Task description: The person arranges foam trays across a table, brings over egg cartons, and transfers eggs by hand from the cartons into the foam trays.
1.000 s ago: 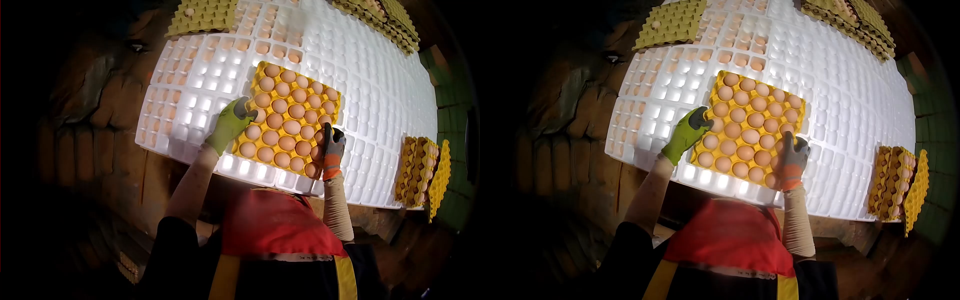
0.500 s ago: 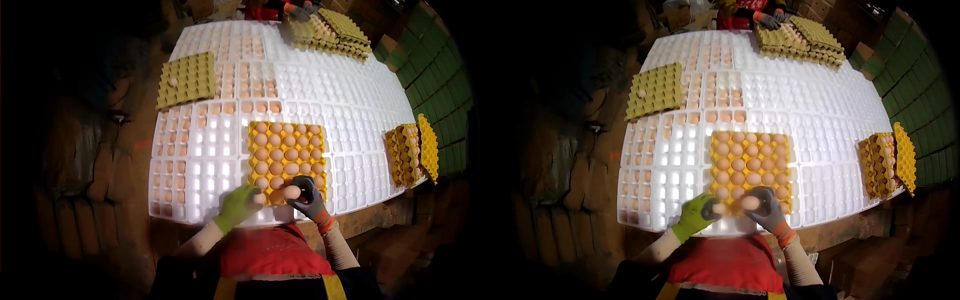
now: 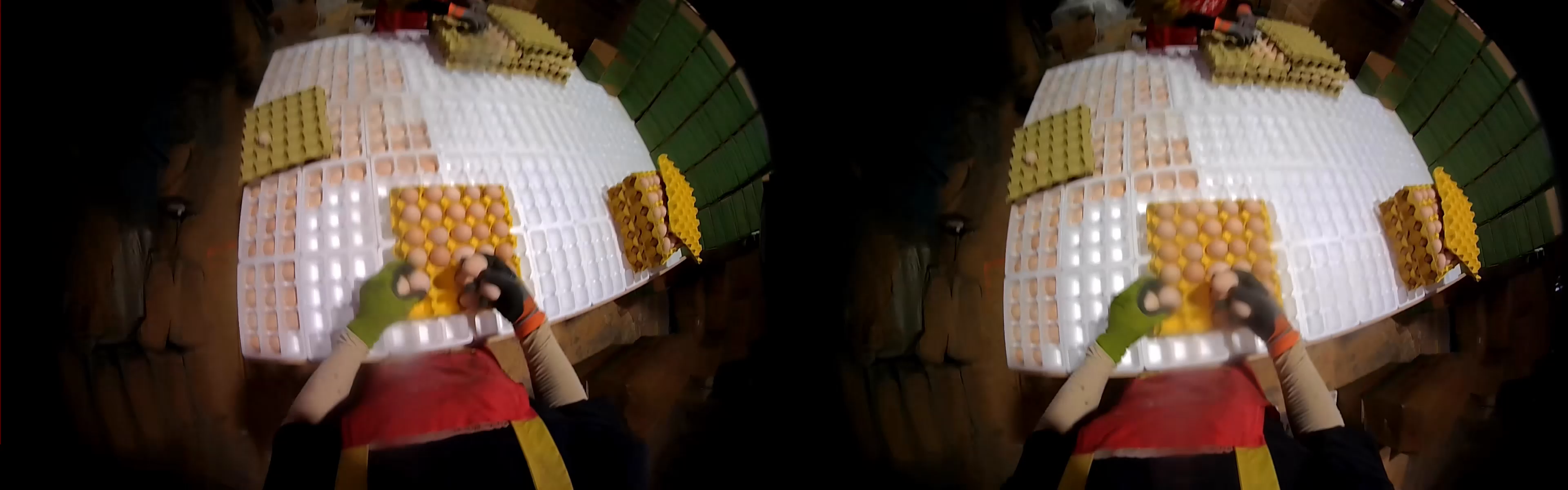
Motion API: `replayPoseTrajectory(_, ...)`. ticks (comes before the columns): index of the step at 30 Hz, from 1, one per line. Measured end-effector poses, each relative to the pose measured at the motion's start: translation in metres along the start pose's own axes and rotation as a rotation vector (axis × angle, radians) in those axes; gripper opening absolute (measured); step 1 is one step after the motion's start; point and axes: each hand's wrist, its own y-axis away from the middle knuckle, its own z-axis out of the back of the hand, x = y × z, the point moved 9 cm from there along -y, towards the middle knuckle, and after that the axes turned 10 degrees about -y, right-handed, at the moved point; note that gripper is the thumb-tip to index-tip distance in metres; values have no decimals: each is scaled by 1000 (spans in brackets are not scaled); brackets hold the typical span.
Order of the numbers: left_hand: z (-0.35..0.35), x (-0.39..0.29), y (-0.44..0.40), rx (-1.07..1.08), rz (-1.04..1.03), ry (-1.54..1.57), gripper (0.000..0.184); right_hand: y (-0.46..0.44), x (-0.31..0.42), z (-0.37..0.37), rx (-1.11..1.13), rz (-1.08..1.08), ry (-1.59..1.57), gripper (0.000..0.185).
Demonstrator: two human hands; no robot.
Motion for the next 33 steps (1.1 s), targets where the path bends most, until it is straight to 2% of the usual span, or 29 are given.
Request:
replayPoseTrajectory(1,-8,28,10,61,128,223,45,6,16,-17,-28,12,-75,46)
replayPoseTrajectory(2,-4,39,23,138,330,647,49,11,32,-34,-55,26,-150,47)
replayPoseTrajectory(3,-2,36,27,192,510,1067,54,10,35,-32,-131,33,-8,48)
replayPoseTrajectory(5,12,33,21,69,442,1186,62,-16,26,-19,-63,16,509,50)
replayPoseTrajectory(7,8,41,2,90,436,1122,59,-29,36,-49,-51,347,1398,46)
replayPoseTrajectory(8,15,38,-16,-7,184,622,55,-35,38,-68,-87,353,1630,37)
replayPoseTrajectory(9,29,4,-31,-101,-57,113,51,-42,34,-78,-71,368,1628,37)
replayPoseTrajectory(10,23,-3,-35,-35,58,-103,47,-49,27,-84,-96,344,1827,33)
replayPoseTrajectory(11,8,-6,-40,-19,-17,-344,51,-58,23,-91,-122,329,2026,29)
replayPoseTrajectory(13,-35,7,-55,151,38,-655,54,-65,21,-97,-79,310,2040,27)
replayPoseTrajectory(15,-38,0,-64,202,66,-690,53,-65,24,-87,3,222,1908,29)
replayPoseTrajectory(16,-40,-1,-64,271,79,-718,53,-64,33,-81,-4,231,1784,38)
replayPoseTrajectory(17,-27,0,-62,268,97,-720,53,-64,40,-74,16,235,1784,38)
replayPoseTrajectory(19,24,11,-56,12,176,-113,50,-70,59,-56,65,203,1333,48)
replayPoseTrajectory(20,27,44,-55,-80,170,94,47,-78,52,-47,100,-24,978,54)
replayPoseTrajectory(21,33,78,-52,-204,310,512,46,-84,49,-55,147,-219,672,54)
replayPoseTrajectory(22,36,116,-52,-68,683,689,44,-101,46,-64,215,-150,499,55)
replayPoseTrajectory(23,71,114,-73,-246,459,632,42,-125,48,-79,244,-67,588,55)
replayPoseTrajectory(24,93,126,-90,-374,299,111,41,-148,49,-94,264,20,678,56)
replayPoseTrajectory(25,111,136,-97,-571,249,-455,40,-181,54,-121,238,138,1025,56)
replayPoseTrajectory(26,111,148,-116,-476,347,-473,39,-202,59,-145,196,334,1139,53)
replayPoseTrajectory(27,108,163,-128,-375,444,-488,38,-226,56,-164,171,380,1151,48)
replayPoseTrajectory(29,103,178,-136,-340,444,-532,38,-267,34,-185,110,360,1431,41)
replayPoseTrajectory(31,94,189,-131,-287,444,-568,38,-294,7,-188,151,294,1647,34)
replayPoseTrajectory(32,93,187,-123,-332,366,-491,39,-294,1,-188,148,280,1643,34)
replayPoseTrajectory(33,96,176,-116,-380,296,-408,40,-287,-1,-190,148,311,1510,31)
